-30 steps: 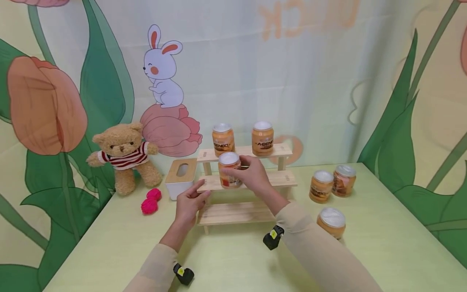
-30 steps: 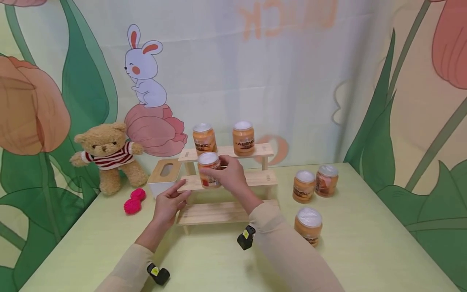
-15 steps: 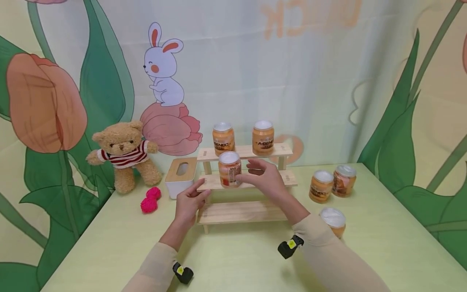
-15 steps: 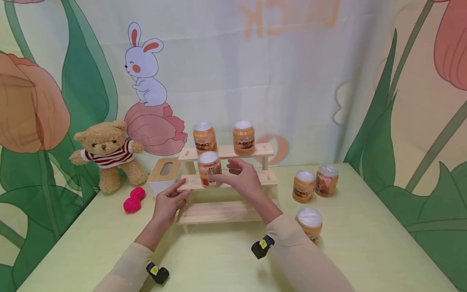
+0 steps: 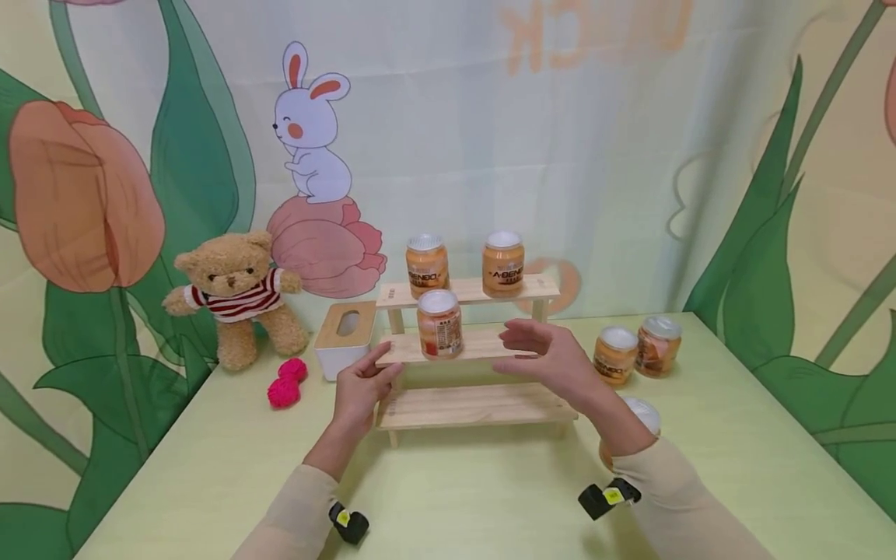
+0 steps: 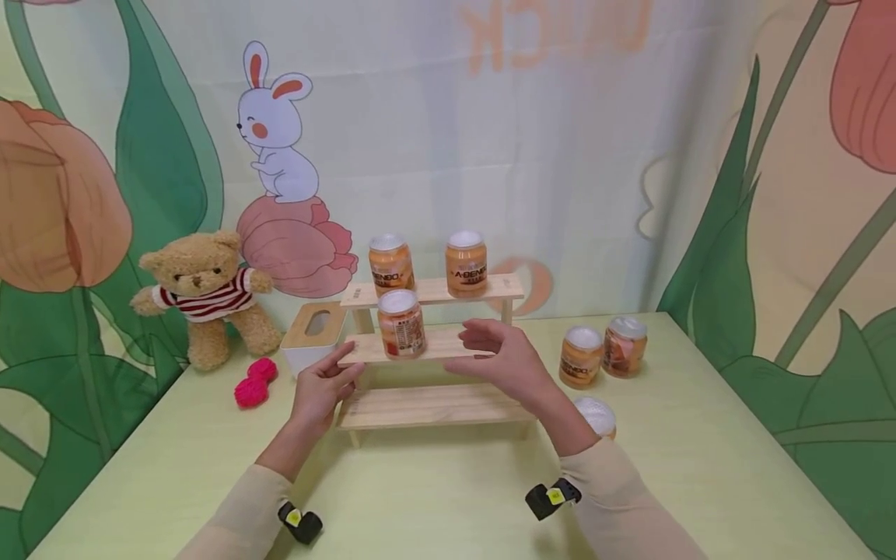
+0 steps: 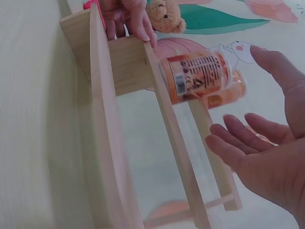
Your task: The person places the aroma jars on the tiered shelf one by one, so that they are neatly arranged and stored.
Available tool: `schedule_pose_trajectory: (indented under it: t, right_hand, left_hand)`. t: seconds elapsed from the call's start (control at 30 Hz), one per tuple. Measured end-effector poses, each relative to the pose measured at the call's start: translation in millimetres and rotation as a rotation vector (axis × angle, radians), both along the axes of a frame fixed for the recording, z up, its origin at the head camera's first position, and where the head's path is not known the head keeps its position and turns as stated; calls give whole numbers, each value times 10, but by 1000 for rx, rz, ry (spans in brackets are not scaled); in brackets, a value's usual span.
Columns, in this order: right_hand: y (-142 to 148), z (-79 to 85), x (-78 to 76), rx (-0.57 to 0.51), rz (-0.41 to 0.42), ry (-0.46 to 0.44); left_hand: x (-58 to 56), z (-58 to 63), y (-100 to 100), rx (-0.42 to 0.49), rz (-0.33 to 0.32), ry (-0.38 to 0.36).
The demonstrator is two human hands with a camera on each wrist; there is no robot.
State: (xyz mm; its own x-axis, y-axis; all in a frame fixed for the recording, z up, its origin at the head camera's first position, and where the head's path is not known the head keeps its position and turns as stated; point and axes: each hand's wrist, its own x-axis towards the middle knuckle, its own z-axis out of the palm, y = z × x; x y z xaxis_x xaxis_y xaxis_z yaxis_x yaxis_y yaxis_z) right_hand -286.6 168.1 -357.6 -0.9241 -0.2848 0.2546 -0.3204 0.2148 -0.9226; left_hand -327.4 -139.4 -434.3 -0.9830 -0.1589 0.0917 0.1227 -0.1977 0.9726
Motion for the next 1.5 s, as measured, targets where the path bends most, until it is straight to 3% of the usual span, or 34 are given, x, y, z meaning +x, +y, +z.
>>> schedule_pose_trajectory:
  t: [0.23, 0.5, 0.67, 0.87, 1.13, 1.2, 1.3, 1.5]
  right_hand:
    - [278, 23, 34, 6, 47, -8]
    - [808, -52, -25, 92, 313, 1]
    - [1116, -197, -111, 40, 441, 31]
    - [1478, -411, -217, -17, 509, -9]
    - [1910, -682, -233, -44, 775, -95]
    - [1964, -756, -233, -56, 794, -131]
    - [2027, -856, -224, -69, 755, -193]
    - [2083, -948, -206, -39, 671, -206]
  left_hand:
    - [6, 30, -5, -10, 5, -5]
    - [20, 29, 10, -18, 11, -13]
    - [18, 24, 0, -13, 3, -8]
    - [3, 11, -6, -6, 8, -22]
    - [0, 29, 2, -5, 2, -12]
    - [-4, 37, 0, -10, 7, -9]
    - [-10, 34, -3, -10, 12, -13]
    - [-3, 5, -2, -5, 5, -23]
